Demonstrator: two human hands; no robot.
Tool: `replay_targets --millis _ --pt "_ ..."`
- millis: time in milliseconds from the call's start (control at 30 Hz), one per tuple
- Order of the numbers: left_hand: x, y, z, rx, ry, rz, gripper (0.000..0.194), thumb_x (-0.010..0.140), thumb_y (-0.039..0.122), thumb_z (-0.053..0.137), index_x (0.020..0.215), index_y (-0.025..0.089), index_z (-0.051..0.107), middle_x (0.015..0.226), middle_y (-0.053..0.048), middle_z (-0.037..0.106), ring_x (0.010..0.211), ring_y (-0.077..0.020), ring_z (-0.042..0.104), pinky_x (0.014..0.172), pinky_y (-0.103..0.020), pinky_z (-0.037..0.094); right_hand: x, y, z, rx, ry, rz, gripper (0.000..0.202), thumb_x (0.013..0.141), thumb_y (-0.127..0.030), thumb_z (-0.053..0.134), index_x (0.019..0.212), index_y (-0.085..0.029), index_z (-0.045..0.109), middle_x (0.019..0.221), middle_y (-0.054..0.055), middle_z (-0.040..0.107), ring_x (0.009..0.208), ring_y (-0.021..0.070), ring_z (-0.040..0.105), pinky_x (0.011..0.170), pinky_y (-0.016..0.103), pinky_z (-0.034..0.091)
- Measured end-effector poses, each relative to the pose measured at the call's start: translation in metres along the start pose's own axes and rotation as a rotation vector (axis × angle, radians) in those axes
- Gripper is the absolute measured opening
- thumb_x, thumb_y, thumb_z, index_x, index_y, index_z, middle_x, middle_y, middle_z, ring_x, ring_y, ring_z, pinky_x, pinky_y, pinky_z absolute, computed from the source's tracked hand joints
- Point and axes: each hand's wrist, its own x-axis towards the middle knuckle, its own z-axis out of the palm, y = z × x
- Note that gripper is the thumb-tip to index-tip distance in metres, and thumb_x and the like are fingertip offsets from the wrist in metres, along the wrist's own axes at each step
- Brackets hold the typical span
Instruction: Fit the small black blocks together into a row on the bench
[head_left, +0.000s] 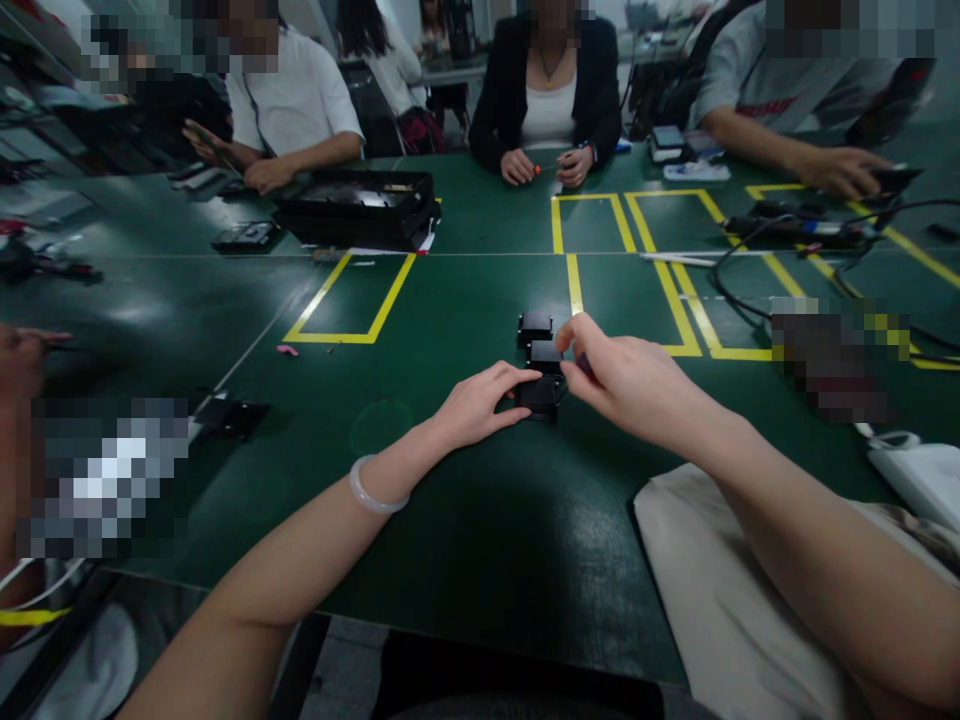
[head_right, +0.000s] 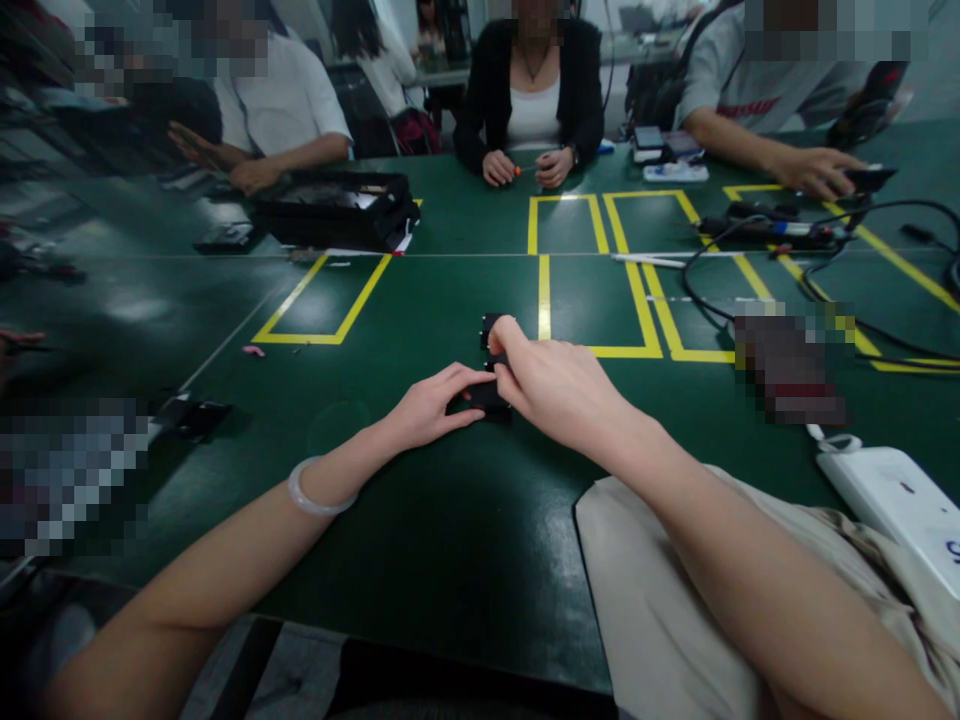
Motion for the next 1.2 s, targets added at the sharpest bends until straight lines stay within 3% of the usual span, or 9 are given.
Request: replay_targets --millis 100,300,500,633,833,1200 --pt "0.0001 -0.0002 0.0 0.009 0.004 0.005 0.046 0.089 0.031 0.058 0.133 0.028 0.044 0.116 -0.005 0.053 0.096 -0.0176 0.06 0.083 -0.03 0.049 0.0002 -0.0008 -0.0007 0.037 0.009 0.014 0.023 0.093 -0.033 0.038 0.112 -0.021 0.044 0.088 0.003 0.068 0.067 0.0181 0.061 0.056 0.027 0.031" --pt "0.0003 -0.0005 0.0 0.008 -0.003 0.001 0.047 0.089 0.031 0.059 0.133 0.027 0.044 0.116 -0.005 0.053 0.093 -0.0165 0.06 0.082 -0.03 0.049 0.001 -0.0009 0.0007 -0.024 0.014 -0.002 0.02 0.095 -0.033 0.035 0.105 -0.02 0.046 0.072 0.001 0.064 0.06 0.0182 0.058 0.054 0.027 0.028" --pt "0.0004 -0.0014 0.0006 0.009 -0.003 0.005 0.046 0.09 0.032 0.058 0.133 0.028 0.044 0.114 -0.005 0.054 0.093 -0.017 0.06 0.082 -0.03 0.049 0.0015 0.0003 0.0021 0.021 0.022 0.013 0.022 0.095 -0.032 0.038 0.112 -0.02 0.043 0.082 0.002 0.066 0.064 0.0177 0.06 0.055 0.026 0.029" --pt "0.0003 -0.0017 0.0009 0.016 0.001 0.005 0.046 0.089 0.032 0.058 0.133 0.027 0.044 0.115 -0.005 0.053 0.094 -0.0171 0.06 0.083 -0.031 0.049 0.0024 -0.0009 0.0028 -0.002 0.023 0.013 0.024 0.096 -0.039 0.038 0.106 -0.02 0.047 0.076 0.001 0.065 0.064 0.0185 0.06 0.054 0.026 0.028" --pt "-0.0001 -0.0002 0.0002 0.004 -0.001 0.003 0.047 0.09 0.03 0.059 0.134 0.028 0.043 0.116 -0.005 0.053 0.093 -0.0163 0.06 0.083 -0.03 0.049 0.0024 0.0016 0.0037 -0.036 0.039 0.016 0.022 0.095 -0.032 0.038 0.112 -0.019 0.046 0.079 0.001 0.066 0.063 0.0185 0.06 0.054 0.026 0.028" --pt "0.0 -0.0003 0.0003 0.039 -0.004 -0.003 0.048 0.09 0.031 0.058 0.135 0.028 0.043 0.116 -0.005 0.053 0.097 -0.0185 0.059 0.082 -0.03 0.049 0.0031 -0.0035 0.0031 -0.159 0.062 0.014 0.023 0.095 -0.038 0.042 0.104 -0.02 0.053 0.075 0.001 0.068 0.063 0.0188 0.062 0.05 0.026 0.023"
